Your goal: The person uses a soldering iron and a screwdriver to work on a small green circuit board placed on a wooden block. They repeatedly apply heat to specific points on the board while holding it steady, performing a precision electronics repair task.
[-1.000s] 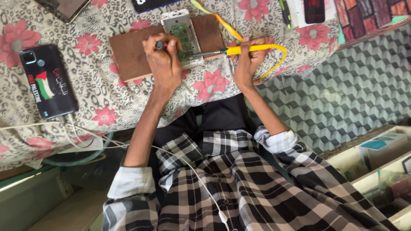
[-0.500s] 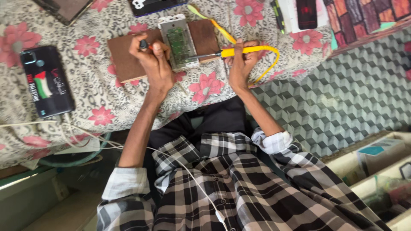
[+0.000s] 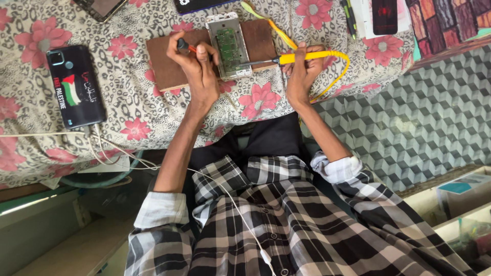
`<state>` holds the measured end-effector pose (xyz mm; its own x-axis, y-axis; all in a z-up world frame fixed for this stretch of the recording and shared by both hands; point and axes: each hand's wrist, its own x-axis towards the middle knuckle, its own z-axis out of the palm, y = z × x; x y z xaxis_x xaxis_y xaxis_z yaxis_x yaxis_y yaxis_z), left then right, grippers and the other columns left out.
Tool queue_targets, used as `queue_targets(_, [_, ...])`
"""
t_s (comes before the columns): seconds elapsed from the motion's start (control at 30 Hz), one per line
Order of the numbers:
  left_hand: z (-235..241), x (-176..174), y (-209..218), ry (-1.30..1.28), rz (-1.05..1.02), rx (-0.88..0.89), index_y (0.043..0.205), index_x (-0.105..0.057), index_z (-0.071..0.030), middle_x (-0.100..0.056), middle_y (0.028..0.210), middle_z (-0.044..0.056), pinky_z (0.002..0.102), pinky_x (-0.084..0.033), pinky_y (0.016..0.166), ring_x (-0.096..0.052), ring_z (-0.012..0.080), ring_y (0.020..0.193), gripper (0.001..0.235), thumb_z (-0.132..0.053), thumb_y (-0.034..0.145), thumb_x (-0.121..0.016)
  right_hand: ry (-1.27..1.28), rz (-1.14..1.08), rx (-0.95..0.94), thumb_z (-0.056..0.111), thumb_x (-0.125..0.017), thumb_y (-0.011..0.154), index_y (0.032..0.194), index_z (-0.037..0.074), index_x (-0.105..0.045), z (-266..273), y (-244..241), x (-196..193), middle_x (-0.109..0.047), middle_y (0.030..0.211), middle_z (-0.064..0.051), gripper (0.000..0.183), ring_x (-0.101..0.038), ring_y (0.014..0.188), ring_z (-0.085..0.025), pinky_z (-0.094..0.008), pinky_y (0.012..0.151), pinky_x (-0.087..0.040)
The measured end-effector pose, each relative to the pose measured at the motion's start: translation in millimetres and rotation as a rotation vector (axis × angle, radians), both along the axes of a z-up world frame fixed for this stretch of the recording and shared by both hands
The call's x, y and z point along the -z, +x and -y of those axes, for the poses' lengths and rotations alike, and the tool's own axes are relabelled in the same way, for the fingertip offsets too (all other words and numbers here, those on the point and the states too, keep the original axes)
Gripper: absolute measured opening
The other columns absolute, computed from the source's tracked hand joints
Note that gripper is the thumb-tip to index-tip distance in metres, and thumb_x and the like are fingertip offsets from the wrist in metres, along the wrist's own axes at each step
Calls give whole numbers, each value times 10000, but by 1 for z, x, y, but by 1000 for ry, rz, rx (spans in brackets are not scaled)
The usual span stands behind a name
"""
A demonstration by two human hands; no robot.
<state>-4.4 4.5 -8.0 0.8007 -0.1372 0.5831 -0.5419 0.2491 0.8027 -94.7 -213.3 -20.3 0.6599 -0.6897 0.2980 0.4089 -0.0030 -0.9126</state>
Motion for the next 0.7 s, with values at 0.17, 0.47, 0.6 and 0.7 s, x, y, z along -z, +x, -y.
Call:
queue_targets(0.17, [-2,3,3,74,-13,26,1475,-152,-132,-614,855,77,275,-386,619,-471,117,665,371,-326,1214,-330,-11,-7,2,183,-574,1109,983,62,-422,-1,2,0,-611,698,-80,232,-516,523,-81,-225,487,-401])
queue_targets(0.47, [2,4,3,190,71,17,1515,-129,-121,-595,830,66,312,-435,671,-519,125,698,419,-344,1208,-307,-11,0,-14,175,-577,1114,977,60,-424,-1,1,-4,-626,712,-95,236,-516,534,-92,-229,498,-402])
queue_targets(0.6, [3,7,3,175,18,50,1468,-163,-140,-552,790,66,327,-419,680,-490,135,687,338,-329,1228,-309,-16,-10,-7,171,-575,1122,983,51,-438,0,1,-3,-639,735,-108,229,-526,552,-101,-239,519,-421])
queue_targets(0.7, [1,8,2,184,43,64,1463,-166,-147,-529,795,67,303,-399,638,-457,130,640,326,-325,1222,-297,-33,5,1,165,-581,1111,955,52,-436,0,2,-3,-658,728,-122,241,-515,526,-95,-236,504,-416])
